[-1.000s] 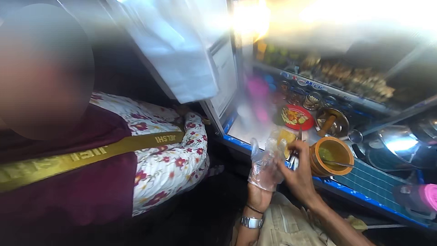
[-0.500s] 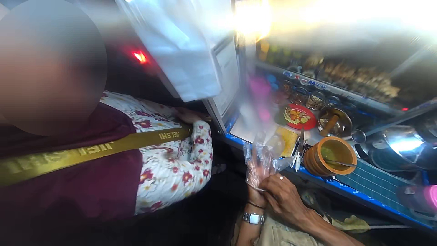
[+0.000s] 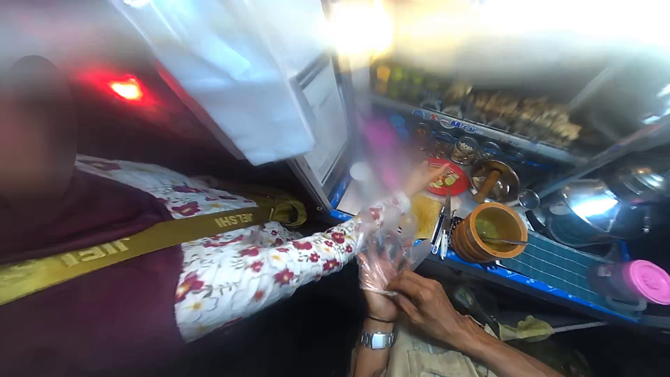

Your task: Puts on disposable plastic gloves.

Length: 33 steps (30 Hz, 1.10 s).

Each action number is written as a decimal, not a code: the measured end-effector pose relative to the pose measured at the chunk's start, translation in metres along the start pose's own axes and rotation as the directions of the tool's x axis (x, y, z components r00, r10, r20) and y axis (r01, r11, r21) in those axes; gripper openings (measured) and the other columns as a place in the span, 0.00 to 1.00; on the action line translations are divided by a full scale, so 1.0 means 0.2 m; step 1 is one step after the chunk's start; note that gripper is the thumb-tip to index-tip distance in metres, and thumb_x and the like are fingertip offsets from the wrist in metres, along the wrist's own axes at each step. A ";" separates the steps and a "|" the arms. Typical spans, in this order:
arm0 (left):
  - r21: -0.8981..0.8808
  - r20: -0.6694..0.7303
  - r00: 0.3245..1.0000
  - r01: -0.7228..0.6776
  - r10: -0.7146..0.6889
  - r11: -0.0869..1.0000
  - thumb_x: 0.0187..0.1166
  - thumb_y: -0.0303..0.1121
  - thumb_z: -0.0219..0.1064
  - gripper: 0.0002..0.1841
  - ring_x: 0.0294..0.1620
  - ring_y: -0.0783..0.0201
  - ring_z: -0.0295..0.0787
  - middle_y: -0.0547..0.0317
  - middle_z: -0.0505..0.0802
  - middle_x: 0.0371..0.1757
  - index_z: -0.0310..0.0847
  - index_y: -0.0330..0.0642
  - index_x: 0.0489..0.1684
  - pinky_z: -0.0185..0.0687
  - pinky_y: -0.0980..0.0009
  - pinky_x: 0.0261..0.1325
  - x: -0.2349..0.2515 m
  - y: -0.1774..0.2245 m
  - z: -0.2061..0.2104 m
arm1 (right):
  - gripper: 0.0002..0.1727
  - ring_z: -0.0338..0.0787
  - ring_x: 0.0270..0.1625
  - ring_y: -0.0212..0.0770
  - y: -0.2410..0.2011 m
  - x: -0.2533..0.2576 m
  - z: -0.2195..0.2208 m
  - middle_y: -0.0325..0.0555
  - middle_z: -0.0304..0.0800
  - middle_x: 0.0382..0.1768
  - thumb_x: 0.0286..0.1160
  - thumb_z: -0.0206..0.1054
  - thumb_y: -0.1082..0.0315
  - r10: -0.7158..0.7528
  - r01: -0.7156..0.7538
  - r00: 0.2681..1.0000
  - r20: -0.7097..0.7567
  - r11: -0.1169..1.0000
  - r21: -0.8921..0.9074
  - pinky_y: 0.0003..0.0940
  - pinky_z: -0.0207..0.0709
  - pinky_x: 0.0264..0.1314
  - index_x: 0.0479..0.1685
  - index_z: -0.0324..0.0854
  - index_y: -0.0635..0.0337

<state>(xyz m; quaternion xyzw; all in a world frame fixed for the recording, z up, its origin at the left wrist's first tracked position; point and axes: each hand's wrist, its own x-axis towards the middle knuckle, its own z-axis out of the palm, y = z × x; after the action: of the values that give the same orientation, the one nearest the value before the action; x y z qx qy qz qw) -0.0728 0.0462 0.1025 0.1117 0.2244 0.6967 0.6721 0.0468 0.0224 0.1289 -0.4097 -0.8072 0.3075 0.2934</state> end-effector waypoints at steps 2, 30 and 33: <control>0.021 -0.019 1.000 -0.009 0.010 1.000 0.94 0.55 0.27 0.31 0.70 0.49 0.86 0.50 0.83 0.75 0.52 0.52 0.89 0.91 0.54 0.58 -0.01 0.00 0.01 | 0.11 0.93 0.48 0.37 0.01 -0.01 -0.01 0.45 0.93 0.46 0.83 0.62 0.67 0.050 -0.050 0.999 0.001 0.997 0.063 0.35 0.87 0.50 0.50 0.90 0.57; -0.152 0.169 0.974 0.176 -0.150 0.973 0.88 0.65 0.23 0.40 0.90 0.48 0.63 0.51 0.65 0.92 0.47 0.56 0.96 0.69 0.39 0.81 0.03 -0.02 0.00 | 0.12 0.90 0.46 0.45 0.01 -0.07 -0.10 0.52 0.89 0.44 0.86 0.61 0.65 0.087 -0.118 0.982 0.169 0.975 0.187 0.43 0.83 0.49 0.51 0.87 0.62; -0.177 0.210 0.968 0.176 -0.138 0.968 0.87 0.67 0.25 0.41 0.92 0.46 0.59 0.51 0.61 0.94 0.44 0.56 0.97 0.66 0.36 0.83 0.03 -0.03 0.01 | 0.12 0.90 0.47 0.45 0.02 -0.06 -0.10 0.51 0.89 0.44 0.86 0.61 0.65 0.063 -0.095 0.984 0.166 0.976 0.196 0.42 0.83 0.50 0.52 0.88 0.61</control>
<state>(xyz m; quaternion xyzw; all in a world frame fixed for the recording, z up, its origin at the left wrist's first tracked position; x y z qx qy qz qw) -0.0679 0.0531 0.1007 0.0954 0.0964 0.6451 0.7520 0.0694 0.0189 0.1367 -0.3836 -0.7753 0.4316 0.2558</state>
